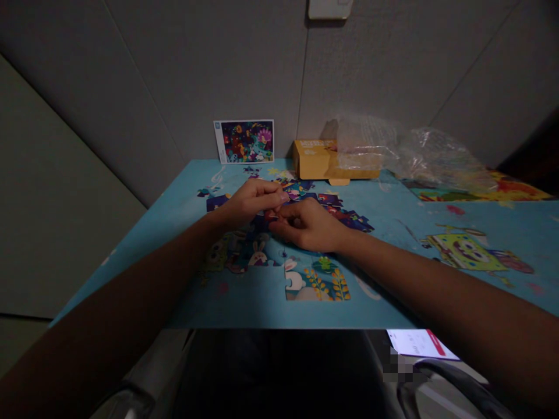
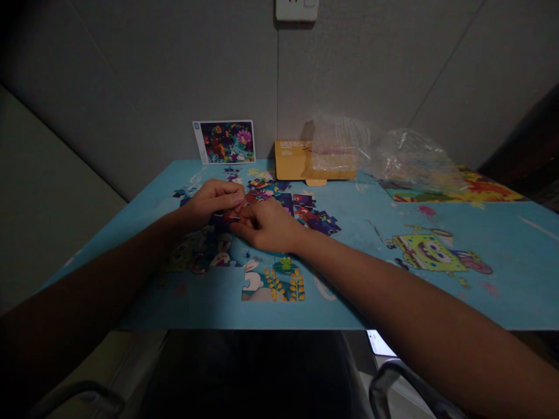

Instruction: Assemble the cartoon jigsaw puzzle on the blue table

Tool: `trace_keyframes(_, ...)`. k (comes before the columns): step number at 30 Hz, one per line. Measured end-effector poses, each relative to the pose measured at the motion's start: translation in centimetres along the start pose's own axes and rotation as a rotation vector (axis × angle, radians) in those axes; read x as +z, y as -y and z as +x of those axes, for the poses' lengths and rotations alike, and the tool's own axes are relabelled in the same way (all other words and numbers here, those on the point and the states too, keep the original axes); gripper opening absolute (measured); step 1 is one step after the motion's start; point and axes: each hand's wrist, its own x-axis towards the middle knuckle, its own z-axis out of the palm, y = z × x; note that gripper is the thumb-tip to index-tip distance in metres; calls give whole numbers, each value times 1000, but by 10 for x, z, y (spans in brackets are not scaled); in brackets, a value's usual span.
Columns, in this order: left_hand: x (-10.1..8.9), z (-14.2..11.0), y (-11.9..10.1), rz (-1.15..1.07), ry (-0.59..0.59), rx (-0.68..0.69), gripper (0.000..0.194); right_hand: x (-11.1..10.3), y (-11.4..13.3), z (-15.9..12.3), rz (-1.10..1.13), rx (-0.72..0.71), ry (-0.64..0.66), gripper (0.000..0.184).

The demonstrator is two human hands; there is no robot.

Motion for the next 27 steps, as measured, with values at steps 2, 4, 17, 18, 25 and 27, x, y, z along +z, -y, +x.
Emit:
trace_keyframes(2,1,0,0,9,-40,-9,39,0,1,0,10,11,-31,33)
trace_keyframes(4,1,1,1,18,-81,-25,40,0,1,0,18,24,-55,32)
trace_keyframes(17,2,2,7,121,-129,4,50,0,-4,0,33,24,7,31)
trace_keyframes(18,2,2,6,123,-129,2,50,0,-4,0,31,24,9,31)
trace_keyframes(25,4,2,5,128,-113,-3,51,-1,-6,1,15,21,4,31)
trace_keyframes(27,5,3,7,119,-106,-17,52,-1,-8,2,5,31,5,32)
